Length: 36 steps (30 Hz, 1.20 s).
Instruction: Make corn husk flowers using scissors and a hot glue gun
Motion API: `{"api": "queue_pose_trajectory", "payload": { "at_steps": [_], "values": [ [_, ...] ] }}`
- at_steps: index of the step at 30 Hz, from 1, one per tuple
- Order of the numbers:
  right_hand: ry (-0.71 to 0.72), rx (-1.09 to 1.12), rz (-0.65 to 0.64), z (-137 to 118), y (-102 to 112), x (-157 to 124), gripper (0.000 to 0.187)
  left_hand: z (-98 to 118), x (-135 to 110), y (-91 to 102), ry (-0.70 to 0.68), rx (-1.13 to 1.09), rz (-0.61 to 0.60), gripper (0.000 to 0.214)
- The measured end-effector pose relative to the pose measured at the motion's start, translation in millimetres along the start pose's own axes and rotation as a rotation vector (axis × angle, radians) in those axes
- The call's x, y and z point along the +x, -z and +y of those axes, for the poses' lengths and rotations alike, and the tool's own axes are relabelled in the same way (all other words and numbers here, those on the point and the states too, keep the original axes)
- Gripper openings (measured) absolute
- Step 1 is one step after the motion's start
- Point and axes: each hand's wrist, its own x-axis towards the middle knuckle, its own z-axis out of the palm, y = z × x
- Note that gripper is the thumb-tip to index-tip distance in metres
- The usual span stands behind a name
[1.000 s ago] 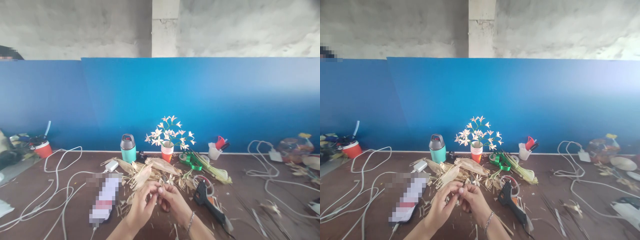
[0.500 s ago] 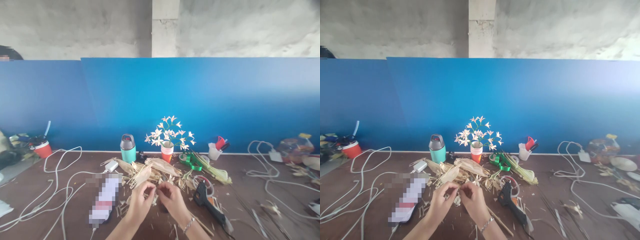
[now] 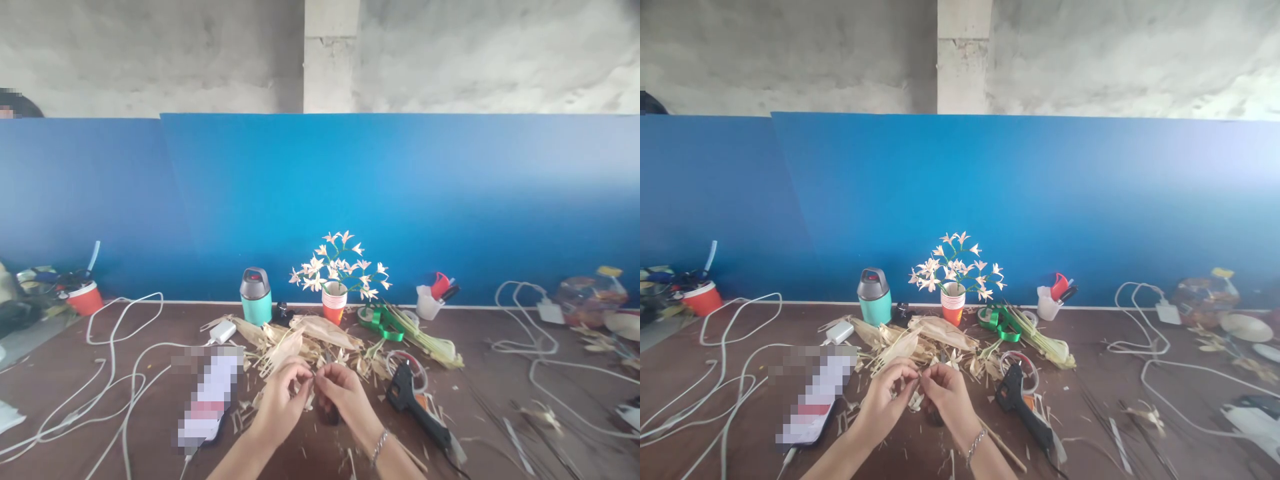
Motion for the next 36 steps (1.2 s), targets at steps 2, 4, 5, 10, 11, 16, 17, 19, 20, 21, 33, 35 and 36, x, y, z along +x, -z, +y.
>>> {"api": "queue_pose_trajectory", "payload": {
  "at_steps": [2,4,5,10,11,16,17,19,20,21,33,35,36],
  "values": [
    [0.095,-0.071,0.019,0,0,-1,0.030,0,2,-0.3,0.057,-0.060,-0.015,0.012],
    [0.235,-0.188,0.036,-1,1,-4,0.021,0,4,-1.0,0.132,-0.169,-0.040,0.014],
    [0.305,-0.262,0.033,-1,1,-5,0.018,1,5,-1.5,0.177,-0.235,-0.054,0.015],
    [0.508,-0.566,0.065,-4,2,-10,0.021,6,4,-2.7,0.359,-0.469,-0.087,0.020],
    [0.523,-0.594,0.081,-4,2,-11,0.020,6,4,-2.7,0.375,-0.490,-0.084,0.020],
    [0.524,-0.600,0.116,-6,5,-9,0.014,4,3,-1.6,0.507,-0.667,-0.037,0.013],
    [0.514,-0.586,0.123,-6,7,-9,0.014,3,3,-1.2,0.521,-0.715,-0.037,0.014],
    [0.498,-0.572,0.134,-6,10,-7,0.014,1,4,-0.5,0.523,-0.798,-0.048,0.016],
    [0.495,-0.571,0.138,-7,12,-6,0.015,0,4,-0.2,0.523,-0.827,-0.052,0.016],
    [0.495,-0.574,0.143,-7,13,-6,0.015,0,4,0.1,0.526,-0.843,-0.051,0.016],
    [0.533,-0.581,0.037,-7,4,-12,0.020,-2,-1,-2.2,0.564,-0.657,-0.145,0.028],
    [0.543,-0.594,0.038,-7,4,-12,0.017,-1,-1,-1.8,0.602,-0.669,-0.154,0.030],
    [0.553,-0.606,0.039,-7,4,-12,0.016,0,-1,-1.6,0.611,-0.683,-0.162,0.031]
  ]
}}
